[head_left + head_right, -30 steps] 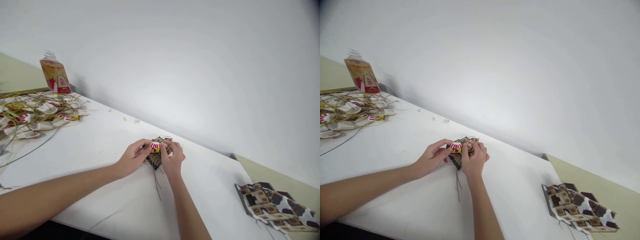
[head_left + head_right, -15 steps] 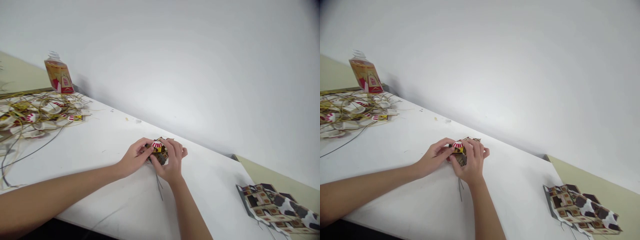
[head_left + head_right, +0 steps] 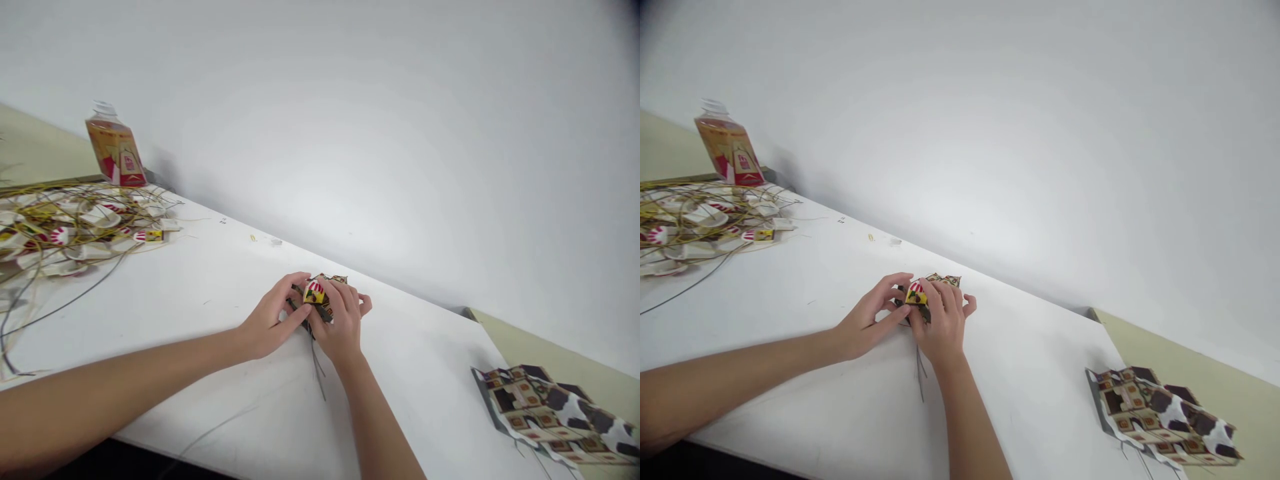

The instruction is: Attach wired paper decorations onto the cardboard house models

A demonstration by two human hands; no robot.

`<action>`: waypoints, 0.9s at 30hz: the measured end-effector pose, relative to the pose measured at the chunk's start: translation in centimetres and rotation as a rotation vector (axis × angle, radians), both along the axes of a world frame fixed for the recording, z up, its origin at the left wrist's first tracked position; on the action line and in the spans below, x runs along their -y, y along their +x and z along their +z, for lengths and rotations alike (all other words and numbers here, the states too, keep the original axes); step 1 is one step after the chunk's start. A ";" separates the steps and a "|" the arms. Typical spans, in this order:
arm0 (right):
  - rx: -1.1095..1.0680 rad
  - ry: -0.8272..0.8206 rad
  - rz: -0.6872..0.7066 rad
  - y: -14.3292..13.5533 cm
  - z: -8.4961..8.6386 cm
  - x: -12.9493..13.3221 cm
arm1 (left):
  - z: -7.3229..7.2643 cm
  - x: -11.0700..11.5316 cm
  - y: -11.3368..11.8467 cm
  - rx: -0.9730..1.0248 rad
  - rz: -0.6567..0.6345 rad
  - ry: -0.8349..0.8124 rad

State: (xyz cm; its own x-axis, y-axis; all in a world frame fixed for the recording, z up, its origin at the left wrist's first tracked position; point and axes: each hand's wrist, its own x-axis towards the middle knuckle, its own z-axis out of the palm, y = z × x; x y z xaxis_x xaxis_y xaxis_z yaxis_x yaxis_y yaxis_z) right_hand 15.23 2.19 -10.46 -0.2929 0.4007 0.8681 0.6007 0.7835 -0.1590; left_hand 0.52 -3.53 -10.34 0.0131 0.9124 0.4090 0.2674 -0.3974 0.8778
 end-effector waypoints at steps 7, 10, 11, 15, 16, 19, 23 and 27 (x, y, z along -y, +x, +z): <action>-0.050 -0.070 -0.086 0.2 0.0 0.2 | 0.0 -0.4 -0.9 -0.493 0.007 0.304; -0.116 -0.131 -0.105 0.4 -0.2 0.1 | -0.3 -0.8 -1.0 -0.676 0.010 0.373; -0.143 -0.147 -0.104 0.4 -0.3 0.1 | -0.5 -0.8 -1.0 -0.709 0.015 0.377; -0.197 -0.189 -0.101 0.4 -0.3 -0.1 | -0.7 -0.8 -0.9 -0.796 0.029 0.379; -0.206 -0.201 -0.108 0.3 -0.3 -0.2 | -0.7 -0.8 -0.9 -0.810 0.027 0.374; -0.239 -0.244 -0.132 0.3 -0.4 -0.3 | -0.6 -0.8 -0.8 -0.830 0.000 0.321; -0.277 -0.278 -0.137 0.4 -0.6 -0.5 | -0.7 -0.9 -0.8 -0.845 -0.086 0.241; -0.289 -0.288 -0.127 0.4 -0.8 -0.6 | -1.0 -0.9 -0.6 -0.838 -0.129 0.174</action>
State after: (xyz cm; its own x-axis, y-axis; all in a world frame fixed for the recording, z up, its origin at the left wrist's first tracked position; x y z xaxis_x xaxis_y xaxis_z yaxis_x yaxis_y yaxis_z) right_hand 15.59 2.80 -11.23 0.0137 0.6559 0.7547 0.5883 0.6051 -0.5365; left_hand -0.12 -2.66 -11.35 0.4719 0.8082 0.3524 0.7427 -0.5797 0.3351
